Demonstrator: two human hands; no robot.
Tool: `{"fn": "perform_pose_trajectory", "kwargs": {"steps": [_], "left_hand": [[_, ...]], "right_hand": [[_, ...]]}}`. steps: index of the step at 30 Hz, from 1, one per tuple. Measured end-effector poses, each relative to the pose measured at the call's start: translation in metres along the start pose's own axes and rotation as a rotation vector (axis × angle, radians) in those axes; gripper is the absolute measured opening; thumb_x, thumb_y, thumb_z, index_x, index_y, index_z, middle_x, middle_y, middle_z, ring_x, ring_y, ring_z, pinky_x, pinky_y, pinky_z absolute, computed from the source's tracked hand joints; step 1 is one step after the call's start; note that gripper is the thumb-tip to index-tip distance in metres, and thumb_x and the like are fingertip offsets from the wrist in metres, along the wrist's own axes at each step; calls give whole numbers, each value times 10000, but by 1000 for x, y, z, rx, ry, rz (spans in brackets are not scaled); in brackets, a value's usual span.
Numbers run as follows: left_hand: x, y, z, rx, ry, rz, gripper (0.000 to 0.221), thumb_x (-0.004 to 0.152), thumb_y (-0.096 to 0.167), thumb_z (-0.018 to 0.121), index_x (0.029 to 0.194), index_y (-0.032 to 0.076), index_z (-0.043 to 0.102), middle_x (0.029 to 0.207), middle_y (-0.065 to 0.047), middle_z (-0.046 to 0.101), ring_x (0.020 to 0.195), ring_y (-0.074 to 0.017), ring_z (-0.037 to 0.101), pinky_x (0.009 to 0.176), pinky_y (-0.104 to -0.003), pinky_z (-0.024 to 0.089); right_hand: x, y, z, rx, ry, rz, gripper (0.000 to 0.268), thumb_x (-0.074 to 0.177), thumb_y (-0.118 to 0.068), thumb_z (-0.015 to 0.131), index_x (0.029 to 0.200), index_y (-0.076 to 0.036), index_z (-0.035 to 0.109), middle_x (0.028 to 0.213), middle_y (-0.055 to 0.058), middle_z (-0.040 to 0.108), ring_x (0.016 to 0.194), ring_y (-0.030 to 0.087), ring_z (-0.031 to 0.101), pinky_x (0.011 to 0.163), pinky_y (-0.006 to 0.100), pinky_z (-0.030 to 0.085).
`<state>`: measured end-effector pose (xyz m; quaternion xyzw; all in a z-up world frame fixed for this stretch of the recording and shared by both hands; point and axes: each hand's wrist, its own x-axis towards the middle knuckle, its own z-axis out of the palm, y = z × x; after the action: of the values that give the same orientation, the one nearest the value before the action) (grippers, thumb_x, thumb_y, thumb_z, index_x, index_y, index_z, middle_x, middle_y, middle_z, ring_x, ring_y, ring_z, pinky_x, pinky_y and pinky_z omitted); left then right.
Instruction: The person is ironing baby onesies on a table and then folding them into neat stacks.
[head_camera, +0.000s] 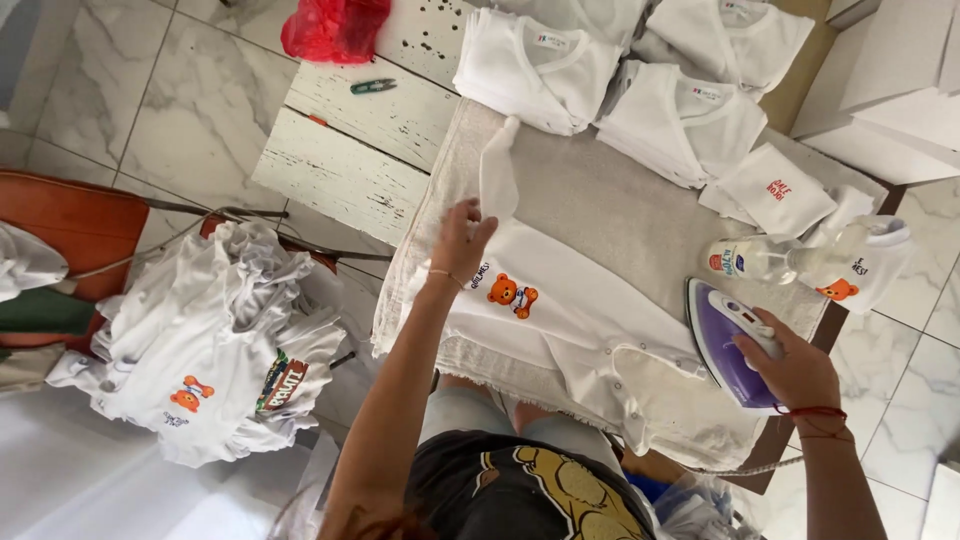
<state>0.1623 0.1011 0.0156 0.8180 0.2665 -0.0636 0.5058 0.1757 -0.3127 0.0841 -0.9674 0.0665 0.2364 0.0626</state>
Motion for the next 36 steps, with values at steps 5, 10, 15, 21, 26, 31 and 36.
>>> {"fn": "perform_pose_trajectory", "kwargs": {"steps": [5,10,15,21,26,31,36], "left_hand": [[-58,65,-9,-305,-267,197,207,865,270,481,766,138,356,537,69,231,473,-45,195,445,-212,196],[-102,131,-36,-38,-830,435,174,841,236,497,810,122,370,633,-27,471,508,-140,417,450,-263,332],[-113,159,-73,-48,-885,456,185,819,213,523,932,117,413,828,-25,495,610,-128,482,512,-233,403],[-93,117,-64,277,-897,116,480,591,165,706,1018,173,487,953,-68,599,796,-215,570,607,-292,475],[-76,40,-35,561,-797,244,358,698,501,555,695,148,491,639,9,504,655,-161,464,692,-299,315],[-82,22,-43,-52,-584,91,180,885,293,434,814,130,406,655,17,374,557,-86,327,483,-195,274],[-103,97,-112,-1088,-324,432,40,849,87,486,848,77,447,597,42,354,509,-68,338,532,-194,410]], "right_hand": [[-15,-32,0,-151,569,-328,465,738,-339,677,1136,-101,638,992,85,518,891,230,541,735,423,466],[-54,-171,-73,703,-231,-1245,719,690,36,501,1340,-98,223,1416,92,193,1357,268,85,1104,506,90],[-41,-169,-87,511,-578,-1216,469,722,-193,606,1153,-99,447,963,-17,616,788,142,594,1026,526,3],[-20,-115,-77,536,-454,-810,281,670,-217,666,911,-73,670,829,5,578,416,28,354,389,184,286],[-31,-107,-108,735,-194,-707,213,699,-104,649,897,-23,648,656,23,604,465,38,392,394,160,276],[-38,-125,-137,885,50,-821,62,865,-33,515,886,24,505,823,80,479,389,60,332,362,153,246],[-14,-140,-149,925,374,-806,160,982,-98,616,991,37,531,807,76,487,682,122,415,591,225,322]]}}
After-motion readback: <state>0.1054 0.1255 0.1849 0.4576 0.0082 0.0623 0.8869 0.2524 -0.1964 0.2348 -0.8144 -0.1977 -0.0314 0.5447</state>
